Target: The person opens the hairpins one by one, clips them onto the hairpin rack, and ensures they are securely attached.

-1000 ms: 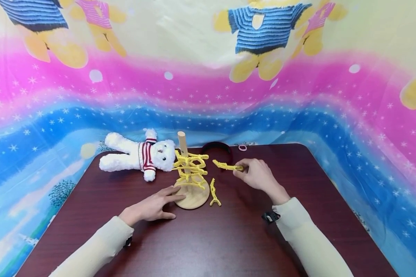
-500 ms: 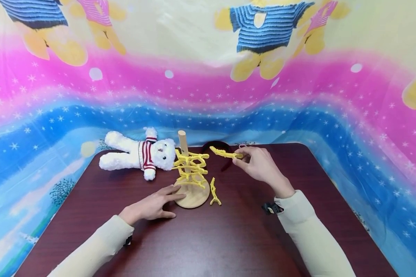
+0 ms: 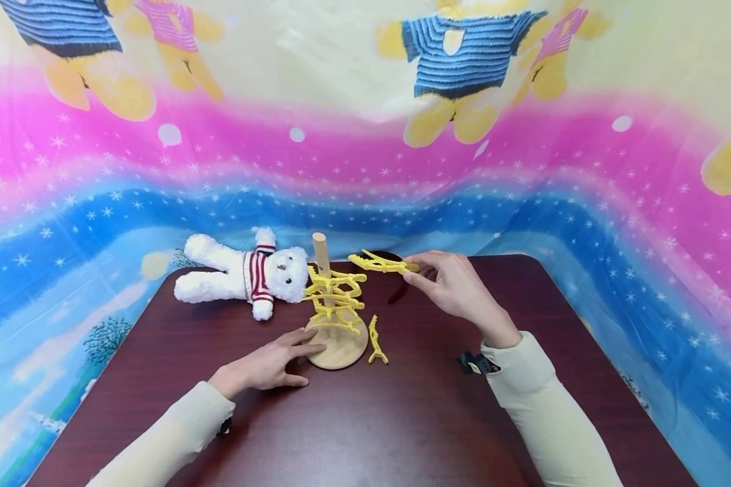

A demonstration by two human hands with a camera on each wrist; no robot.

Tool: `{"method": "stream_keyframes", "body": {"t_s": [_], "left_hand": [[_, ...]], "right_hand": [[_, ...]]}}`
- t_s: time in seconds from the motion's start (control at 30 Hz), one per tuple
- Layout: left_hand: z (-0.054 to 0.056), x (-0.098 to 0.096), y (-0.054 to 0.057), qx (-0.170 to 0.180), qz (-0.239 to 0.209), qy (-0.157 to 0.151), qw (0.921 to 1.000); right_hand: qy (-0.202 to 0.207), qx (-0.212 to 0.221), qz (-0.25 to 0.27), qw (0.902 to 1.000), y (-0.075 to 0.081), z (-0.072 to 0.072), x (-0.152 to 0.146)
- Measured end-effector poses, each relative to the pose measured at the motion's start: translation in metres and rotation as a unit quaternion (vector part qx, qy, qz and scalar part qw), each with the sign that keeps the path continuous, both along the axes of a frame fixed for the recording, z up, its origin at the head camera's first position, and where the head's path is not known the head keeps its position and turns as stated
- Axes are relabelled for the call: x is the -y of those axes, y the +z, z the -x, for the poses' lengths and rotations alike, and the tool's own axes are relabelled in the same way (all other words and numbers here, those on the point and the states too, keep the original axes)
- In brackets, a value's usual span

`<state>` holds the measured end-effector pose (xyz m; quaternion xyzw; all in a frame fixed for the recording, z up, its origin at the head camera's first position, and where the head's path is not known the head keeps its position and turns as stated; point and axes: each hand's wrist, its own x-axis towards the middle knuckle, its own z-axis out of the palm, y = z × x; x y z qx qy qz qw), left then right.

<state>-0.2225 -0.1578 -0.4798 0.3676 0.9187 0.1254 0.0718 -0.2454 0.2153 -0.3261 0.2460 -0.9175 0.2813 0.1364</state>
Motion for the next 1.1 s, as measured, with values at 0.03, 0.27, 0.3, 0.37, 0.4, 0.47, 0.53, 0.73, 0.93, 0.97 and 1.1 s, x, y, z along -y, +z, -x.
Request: {"method": "stream_keyframes", "body": {"t_s": [0.03,0.27,0.3,0.37,0.4,0.47,0.53,0.73,0.93,0.97,1.1], "left_hand": [[0.000,0.000,0.000,0.000,0.000,0.000,1.0000],[0.000,0.000,0.000,-0.004,-0.002,-0.003,1.0000],[0.000,0.000,0.000,-0.005,-0.002,-0.004,1.0000],[0.000,0.000,0.000,-0.006,-0.003,-0.005,1.0000],[0.000,0.000,0.000,-0.006,-0.003,-0.005,1.0000],[0.000,0.000,-0.001,-0.007,-0.003,-0.006,1.0000],[0.001,0.000,-0.001,-0.008,-0.002,-0.007,0.9999],[0.001,0.001,-0.002,-0.013,-0.002,-0.009,0.9999],[0.002,0.000,-0.001,-0.014,0.002,-0.007,0.9999],[0.002,0.000,-0.001,-0.013,0.002,-0.006,0.9999],[0.001,0.000,-0.001,-0.013,0.001,-0.006,0.9999]], "right_hand": [[0.006,-0.003,0.001,1.0000,0.001,0.000,0.001],[0.040,-0.013,0.007,0.9991,0.003,0.000,0.013],[0.044,-0.015,0.007,0.9989,0.004,0.000,0.014],[0.047,-0.017,0.006,0.9987,0.005,-0.001,0.017],[0.049,-0.017,0.005,0.9986,0.005,-0.002,0.019],[0.054,-0.018,0.004,0.9984,0.005,-0.002,0.022],[0.058,-0.019,0.003,0.9981,0.006,-0.003,0.026],[0.066,-0.021,0.003,0.9976,0.005,-0.001,0.037],[0.063,-0.015,0.004,0.9979,0.004,0.001,0.047],[0.063,-0.015,0.005,0.9979,0.004,0.001,0.050],[0.069,-0.015,0.012,0.9975,0.004,0.001,0.058]]}}
